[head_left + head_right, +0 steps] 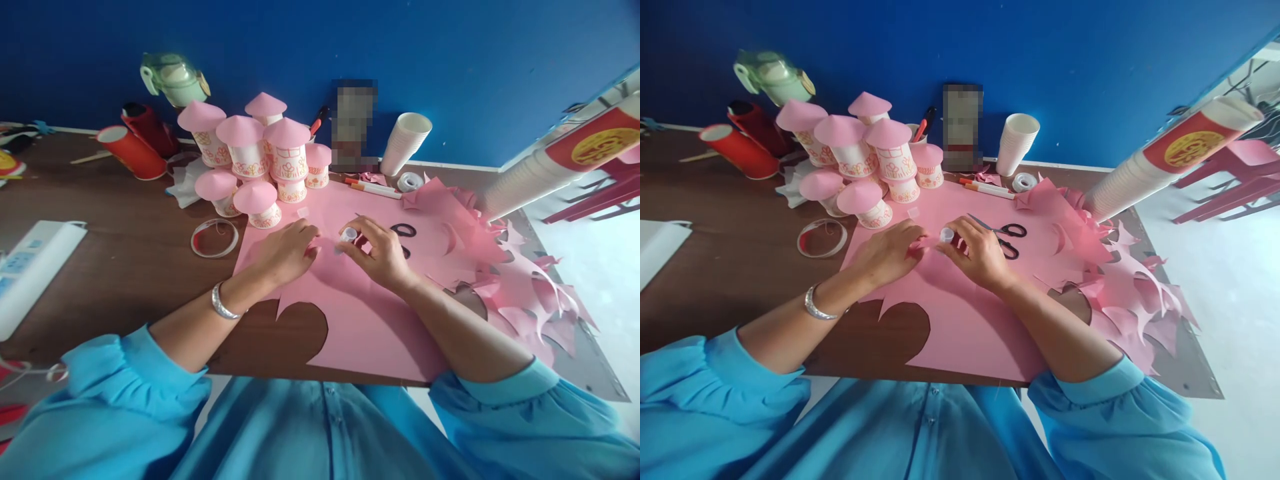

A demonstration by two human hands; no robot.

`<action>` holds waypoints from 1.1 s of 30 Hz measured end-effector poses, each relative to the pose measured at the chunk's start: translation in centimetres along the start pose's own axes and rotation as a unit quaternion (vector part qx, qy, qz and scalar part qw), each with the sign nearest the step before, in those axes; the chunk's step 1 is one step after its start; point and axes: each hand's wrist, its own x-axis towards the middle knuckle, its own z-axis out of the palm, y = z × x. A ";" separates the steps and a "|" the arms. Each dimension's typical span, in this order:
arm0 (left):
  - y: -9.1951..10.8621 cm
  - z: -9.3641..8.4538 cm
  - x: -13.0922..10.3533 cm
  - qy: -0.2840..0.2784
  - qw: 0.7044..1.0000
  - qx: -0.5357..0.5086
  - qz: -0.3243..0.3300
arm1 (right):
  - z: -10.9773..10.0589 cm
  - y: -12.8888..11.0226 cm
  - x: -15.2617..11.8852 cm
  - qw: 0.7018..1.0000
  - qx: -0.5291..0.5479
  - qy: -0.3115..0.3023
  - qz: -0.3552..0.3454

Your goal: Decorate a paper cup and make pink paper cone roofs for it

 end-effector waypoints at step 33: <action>-0.2 -0.4 0.3 -0.020 1.000 -0.007 0.008 | 0.6 0.9 0.0 0.989 -0.119 -0.070 -0.059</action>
